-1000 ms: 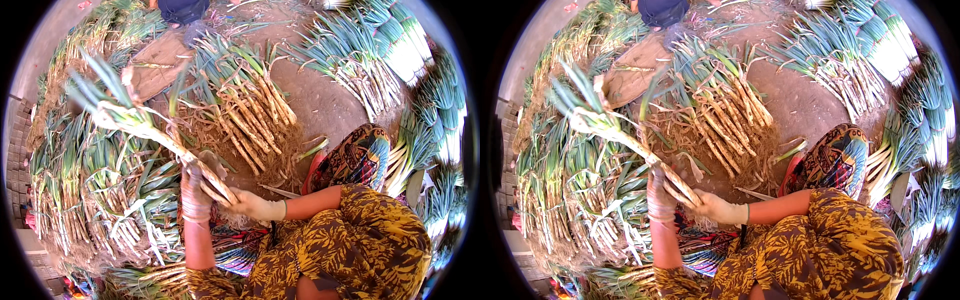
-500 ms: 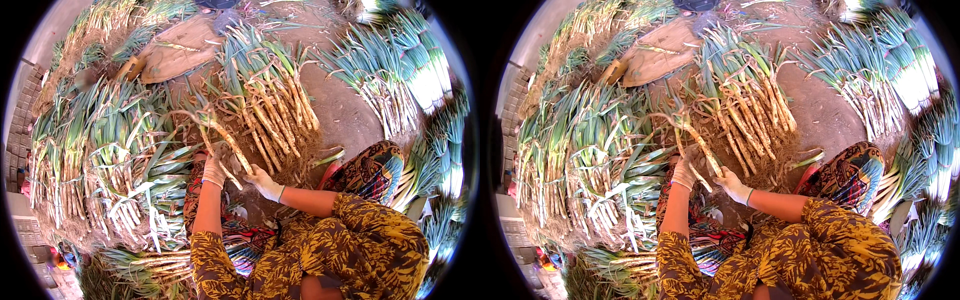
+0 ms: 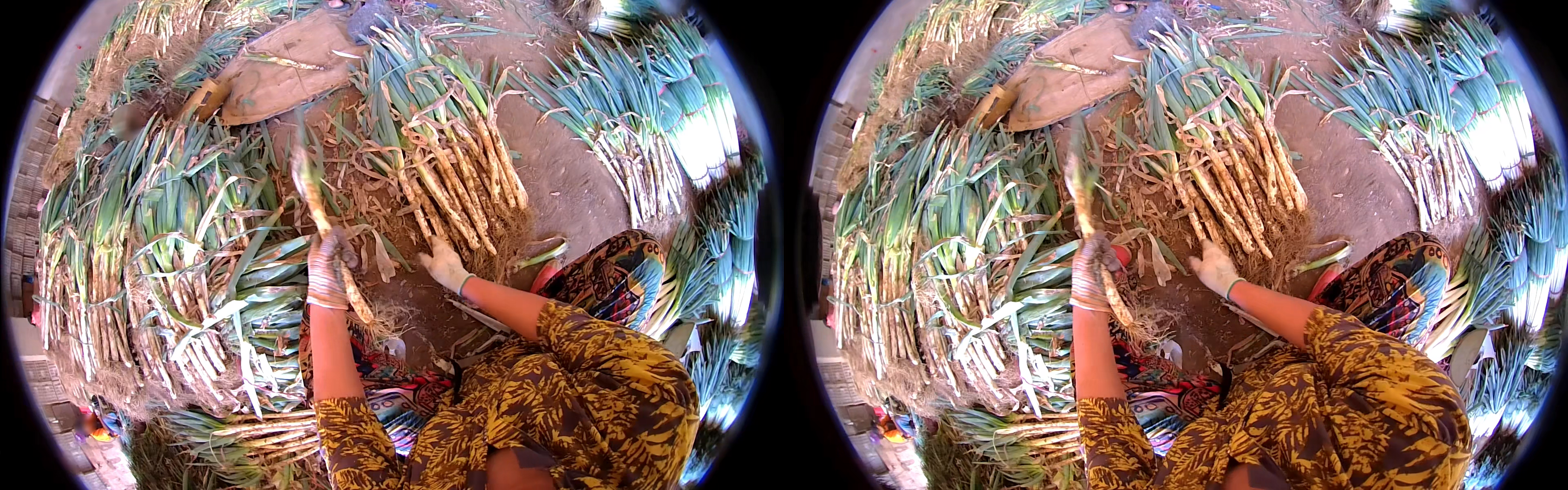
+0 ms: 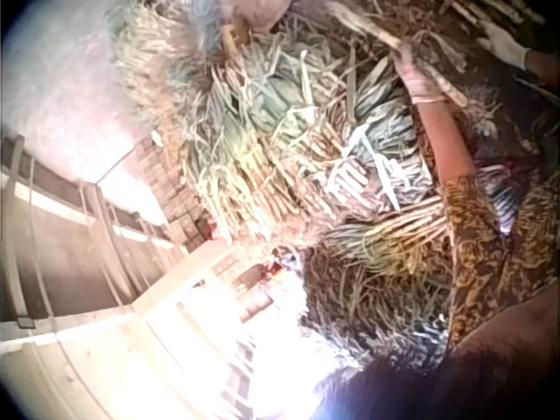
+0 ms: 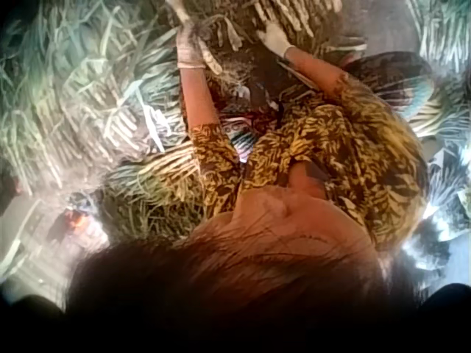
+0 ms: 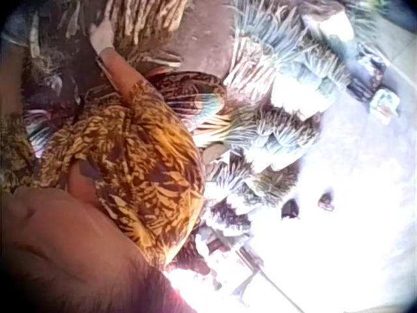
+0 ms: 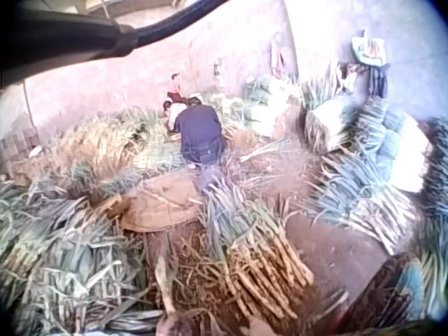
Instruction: The person gathers multiple leeks into a bundle and ties a plastic strip around the stalks by hand to secure them.
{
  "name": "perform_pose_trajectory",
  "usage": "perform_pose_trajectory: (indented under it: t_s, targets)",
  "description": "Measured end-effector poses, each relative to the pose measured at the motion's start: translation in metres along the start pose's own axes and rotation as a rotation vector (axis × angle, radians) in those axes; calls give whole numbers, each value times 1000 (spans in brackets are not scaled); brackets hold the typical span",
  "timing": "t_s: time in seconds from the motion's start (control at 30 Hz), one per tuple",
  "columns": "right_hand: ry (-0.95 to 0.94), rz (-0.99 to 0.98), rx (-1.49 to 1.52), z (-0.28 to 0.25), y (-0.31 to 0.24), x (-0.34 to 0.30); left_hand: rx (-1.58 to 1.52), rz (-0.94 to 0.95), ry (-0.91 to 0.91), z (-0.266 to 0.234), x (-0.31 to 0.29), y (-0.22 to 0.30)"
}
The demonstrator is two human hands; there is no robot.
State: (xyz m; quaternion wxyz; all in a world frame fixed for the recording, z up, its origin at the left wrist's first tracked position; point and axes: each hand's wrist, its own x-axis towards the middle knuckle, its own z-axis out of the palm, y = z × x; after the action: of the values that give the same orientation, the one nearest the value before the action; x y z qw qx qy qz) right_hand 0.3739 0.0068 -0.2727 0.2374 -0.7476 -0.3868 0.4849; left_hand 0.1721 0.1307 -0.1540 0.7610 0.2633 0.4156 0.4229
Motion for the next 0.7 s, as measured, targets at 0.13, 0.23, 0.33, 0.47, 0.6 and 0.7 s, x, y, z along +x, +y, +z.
perform_pose_trajectory:
  t_s: [0.13,0.23,0.33,0.47,0.6,0.7]
  targets:
    - [150,67,-446,44,38,30,69,36,58,21,-3,5]
    - [40,151,-368,41,36,40,113,-28,76,26,-7,2]
    - [-128,149,-99,28,-24,21,-26,-158,-28,6,-8,10]
    - [-29,-254,8,24,-44,-12,-155,-180,-90,-12,10,-9]
    - [-37,-106,287,13,-45,-18,144,-197,204,-32,27,-37]
    - [-99,-29,514,-13,-41,-6,263,-161,212,12,14,-33]
